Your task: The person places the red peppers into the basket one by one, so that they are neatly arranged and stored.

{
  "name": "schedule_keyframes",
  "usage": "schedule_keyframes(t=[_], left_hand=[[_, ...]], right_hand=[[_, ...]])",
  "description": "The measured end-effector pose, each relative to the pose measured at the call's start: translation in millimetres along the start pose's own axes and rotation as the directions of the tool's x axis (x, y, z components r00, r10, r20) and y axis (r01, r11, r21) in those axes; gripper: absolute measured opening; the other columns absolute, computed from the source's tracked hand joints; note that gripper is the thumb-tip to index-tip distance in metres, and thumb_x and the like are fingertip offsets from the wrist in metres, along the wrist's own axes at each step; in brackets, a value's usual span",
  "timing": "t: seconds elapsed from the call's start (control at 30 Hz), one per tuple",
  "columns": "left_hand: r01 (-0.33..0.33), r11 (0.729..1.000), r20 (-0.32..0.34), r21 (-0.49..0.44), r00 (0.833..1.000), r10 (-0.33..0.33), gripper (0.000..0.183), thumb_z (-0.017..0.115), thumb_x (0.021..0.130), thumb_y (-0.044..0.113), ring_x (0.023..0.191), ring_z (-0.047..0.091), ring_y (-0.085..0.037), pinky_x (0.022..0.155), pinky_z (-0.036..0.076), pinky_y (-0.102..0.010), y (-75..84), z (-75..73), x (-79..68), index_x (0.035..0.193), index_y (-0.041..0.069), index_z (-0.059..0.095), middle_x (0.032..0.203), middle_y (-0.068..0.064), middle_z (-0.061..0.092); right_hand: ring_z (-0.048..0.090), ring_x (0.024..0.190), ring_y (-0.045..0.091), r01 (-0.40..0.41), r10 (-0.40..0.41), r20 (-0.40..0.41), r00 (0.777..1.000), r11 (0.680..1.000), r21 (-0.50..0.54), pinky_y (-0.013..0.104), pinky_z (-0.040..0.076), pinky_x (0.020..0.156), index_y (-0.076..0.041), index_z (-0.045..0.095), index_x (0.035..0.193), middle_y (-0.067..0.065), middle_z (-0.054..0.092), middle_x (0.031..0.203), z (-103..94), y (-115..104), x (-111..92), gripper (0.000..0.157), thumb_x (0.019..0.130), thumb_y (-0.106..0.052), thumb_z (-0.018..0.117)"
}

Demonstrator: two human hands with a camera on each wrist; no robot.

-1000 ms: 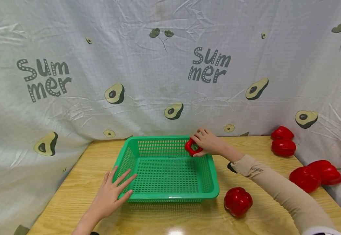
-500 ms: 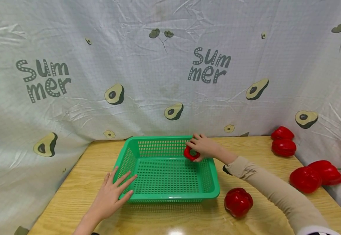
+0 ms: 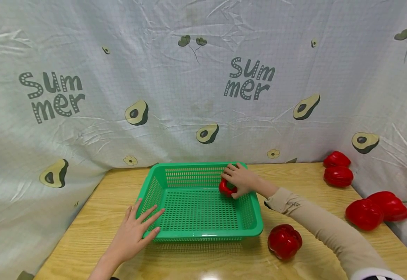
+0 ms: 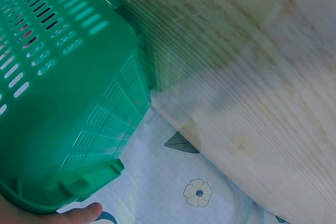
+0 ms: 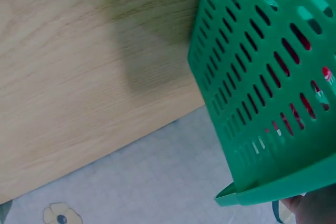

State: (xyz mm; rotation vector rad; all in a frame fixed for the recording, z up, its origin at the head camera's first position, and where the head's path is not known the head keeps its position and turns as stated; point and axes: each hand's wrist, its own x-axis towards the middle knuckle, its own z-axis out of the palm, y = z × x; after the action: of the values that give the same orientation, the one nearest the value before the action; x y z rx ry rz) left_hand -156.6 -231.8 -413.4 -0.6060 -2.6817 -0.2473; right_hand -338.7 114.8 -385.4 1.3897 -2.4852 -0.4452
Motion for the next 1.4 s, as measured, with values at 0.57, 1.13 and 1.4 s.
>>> schedule_keyframes(t=[0.57,1.13,1.4], left_hand=[[0.001,1.0,-0.011,0.009,1.0,-0.001,0.05,0.058,0.083,0.035,0.129,0.023,-0.047,0.095,0.023,-0.064,0.0,-0.4,0.2,0.131,0.027,0.046,0.128,-0.006,0.053],[-0.006,0.999,0.02,-0.051,1.0,0.007,0.052,0.058,0.083,0.037,0.13,0.021,-0.047,0.102,0.015,-0.062,1.8,-3.1,4.7,0.133,0.032,0.042,0.139,-0.007,0.041],[-0.045,0.998,0.021,-0.055,0.999,0.046,0.052,0.057,0.084,0.037,0.129,0.025,-0.046,0.103,0.014,-0.06,2.6,-1.6,10.4,0.133,0.031,0.042,0.14,-0.009,0.038]], right_hand=[[0.041,0.112,0.026,-0.046,0.042,0.068,0.997,0.997,0.069,0.045,0.038,0.084,-0.018,0.045,0.131,0.008,0.049,0.123,-0.7,1,-1,0.064,0.077,-0.047,0.06],[0.041,0.109,0.03,-0.052,0.048,0.03,0.998,0.984,0.17,0.046,0.036,0.078,-0.025,0.045,0.131,0.012,0.047,0.126,-18.1,4,-21,0.057,0.08,-0.044,0.06],[0.04,0.114,0.031,-0.07,0.078,-0.02,0.997,0.963,0.261,0.052,0.037,0.084,-0.026,0.048,0.129,0.012,0.048,0.125,-37.3,7,-46,0.05,0.082,-0.039,0.06]])
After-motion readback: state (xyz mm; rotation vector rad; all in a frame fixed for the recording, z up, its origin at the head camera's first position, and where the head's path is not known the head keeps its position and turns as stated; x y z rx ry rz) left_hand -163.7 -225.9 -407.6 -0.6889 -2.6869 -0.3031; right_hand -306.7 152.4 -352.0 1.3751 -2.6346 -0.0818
